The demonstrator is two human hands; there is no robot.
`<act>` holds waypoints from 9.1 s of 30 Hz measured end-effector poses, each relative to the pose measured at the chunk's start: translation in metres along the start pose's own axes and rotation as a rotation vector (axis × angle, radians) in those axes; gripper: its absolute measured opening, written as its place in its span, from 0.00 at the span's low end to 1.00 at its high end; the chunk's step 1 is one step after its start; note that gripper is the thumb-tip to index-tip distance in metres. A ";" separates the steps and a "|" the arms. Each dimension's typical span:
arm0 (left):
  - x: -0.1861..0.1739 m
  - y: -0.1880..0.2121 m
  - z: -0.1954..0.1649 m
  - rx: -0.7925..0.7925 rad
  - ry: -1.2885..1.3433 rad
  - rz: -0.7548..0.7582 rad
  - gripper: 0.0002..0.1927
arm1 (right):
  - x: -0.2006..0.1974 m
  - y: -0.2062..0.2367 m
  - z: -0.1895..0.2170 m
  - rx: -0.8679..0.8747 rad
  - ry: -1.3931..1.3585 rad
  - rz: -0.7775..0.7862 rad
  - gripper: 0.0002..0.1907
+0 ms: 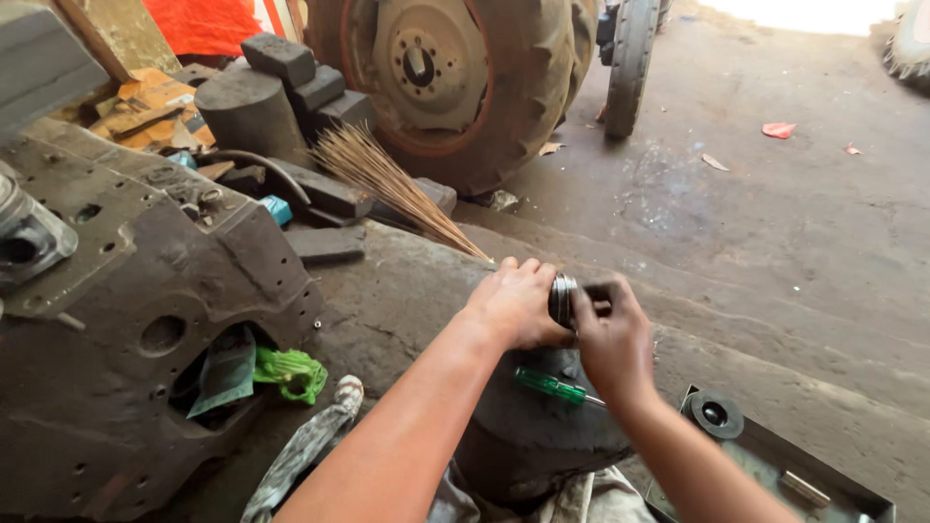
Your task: The person holds a cylindrical mechanical part on a workbench and repeatedly rubs its surface with a small dark object. They then use a flat metal tool to scrape or adjust the part's surface. The person continues to manipulate the part with both hands throughout the clip.
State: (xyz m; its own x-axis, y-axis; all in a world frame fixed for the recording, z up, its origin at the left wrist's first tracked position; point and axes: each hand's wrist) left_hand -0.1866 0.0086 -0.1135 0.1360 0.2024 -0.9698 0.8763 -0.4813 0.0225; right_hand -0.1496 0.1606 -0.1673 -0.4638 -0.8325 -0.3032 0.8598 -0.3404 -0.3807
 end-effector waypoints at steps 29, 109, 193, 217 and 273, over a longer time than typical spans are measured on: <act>0.008 -0.011 -0.003 -0.005 -0.010 0.036 0.54 | -0.017 -0.009 0.012 -0.059 0.131 0.084 0.14; 0.003 -0.004 -0.004 0.020 -0.014 0.001 0.53 | -0.025 -0.016 0.040 -0.132 0.434 0.154 0.12; 0.018 0.003 0.011 0.007 -0.047 -0.065 0.53 | -0.006 -0.010 0.036 -0.091 0.369 0.160 0.14; 0.013 0.012 0.007 0.000 -0.019 -0.074 0.51 | 0.000 0.007 0.012 0.005 0.230 0.007 0.16; 0.015 0.038 -0.003 0.126 -0.122 -0.279 0.57 | -0.024 0.006 0.028 0.139 0.168 0.176 0.13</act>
State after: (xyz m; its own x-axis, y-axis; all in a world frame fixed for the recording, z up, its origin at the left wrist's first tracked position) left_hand -0.1502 -0.0041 -0.1266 -0.1644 0.2412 -0.9565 0.8066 -0.5253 -0.2711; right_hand -0.1277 0.1660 -0.1376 -0.3236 -0.8040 -0.4989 0.9460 -0.2632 -0.1894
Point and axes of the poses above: each hand's wrist, its own y-axis away from the middle knuckle, its own x-axis out of the palm, z = x × y, and after that the axes turned 5 degrees about -y, right-handed
